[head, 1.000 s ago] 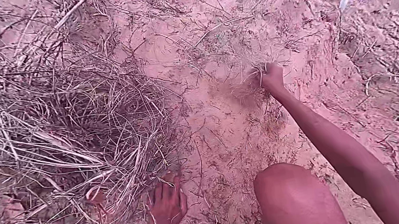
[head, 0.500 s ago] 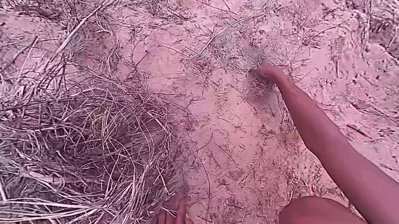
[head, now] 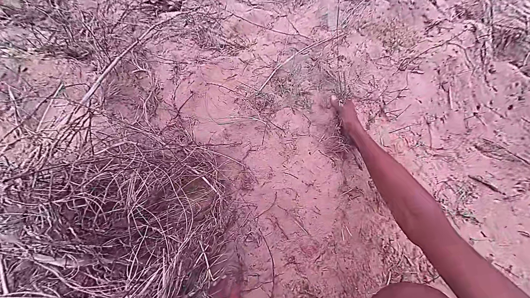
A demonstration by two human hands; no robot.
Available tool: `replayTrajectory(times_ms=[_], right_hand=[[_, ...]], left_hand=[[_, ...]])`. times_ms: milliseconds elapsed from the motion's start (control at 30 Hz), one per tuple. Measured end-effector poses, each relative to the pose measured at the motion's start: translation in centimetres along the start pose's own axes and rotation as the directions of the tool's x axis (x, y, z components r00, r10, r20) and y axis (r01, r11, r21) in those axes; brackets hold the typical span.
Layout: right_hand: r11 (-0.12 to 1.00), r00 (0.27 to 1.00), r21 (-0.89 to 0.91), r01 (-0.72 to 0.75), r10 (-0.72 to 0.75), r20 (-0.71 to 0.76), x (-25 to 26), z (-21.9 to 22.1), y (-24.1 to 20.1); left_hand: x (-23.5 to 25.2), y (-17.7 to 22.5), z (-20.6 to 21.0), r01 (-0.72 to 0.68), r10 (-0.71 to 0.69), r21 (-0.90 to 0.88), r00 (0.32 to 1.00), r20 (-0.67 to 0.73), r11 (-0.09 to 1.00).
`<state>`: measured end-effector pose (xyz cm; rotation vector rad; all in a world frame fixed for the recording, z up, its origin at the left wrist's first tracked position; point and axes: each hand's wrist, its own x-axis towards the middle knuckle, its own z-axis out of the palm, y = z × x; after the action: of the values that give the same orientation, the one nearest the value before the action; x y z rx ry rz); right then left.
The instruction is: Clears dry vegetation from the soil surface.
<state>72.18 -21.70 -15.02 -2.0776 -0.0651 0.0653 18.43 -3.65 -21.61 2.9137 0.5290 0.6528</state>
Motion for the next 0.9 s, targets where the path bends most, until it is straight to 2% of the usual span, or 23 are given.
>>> replayTrajectory(times_ms=[167,300,433,633,700,800,900], right_hand=[[0.992,0.999,0.121,-0.041,0.04,0.013,-6.2,0.3,-0.7],[0.998,0.999,-0.054,-0.04,0.042,0.031,-9.6,0.7,-1.5],[0.982,0.992,-0.156,-0.11,0.117,0.036,-9.3,1.8,-1.4],[0.968,0.997,-0.24,-0.074,0.081,0.019,-7.5,2.0,-1.6],[0.958,0.994,-0.266,-0.111,0.113,-0.008,-8.2,2.0,-2.0],[0.927,0.99,-0.353,-0.129,0.138,0.001,-12.5,1.7,-3.3],[0.87,0.972,-0.477,-0.126,0.203,0.114,-24.2,-0.5,-4.9]], left_hand=[[0.1,-0.2,-0.2,-0.003,0.003,-0.007,1.0,-0.003,1.0],[0.0,-0.1,-0.1,0.004,-0.004,-0.017,1.0,0.0,1.0],[0.0,-0.1,-0.2,0.018,-0.018,-0.005,1.0,-0.002,1.0],[0.3,0.1,0.0,0.013,-0.014,-0.015,0.999,-0.031,1.0],[0.2,0.2,0.0,0.006,-0.008,-0.032,0.999,-0.049,0.999],[0.6,0.2,0.1,0.008,-0.012,-0.042,0.997,-0.076,0.999],[0.1,0.4,0.4,-0.003,-0.006,-0.083,0.995,-0.1,0.997]])
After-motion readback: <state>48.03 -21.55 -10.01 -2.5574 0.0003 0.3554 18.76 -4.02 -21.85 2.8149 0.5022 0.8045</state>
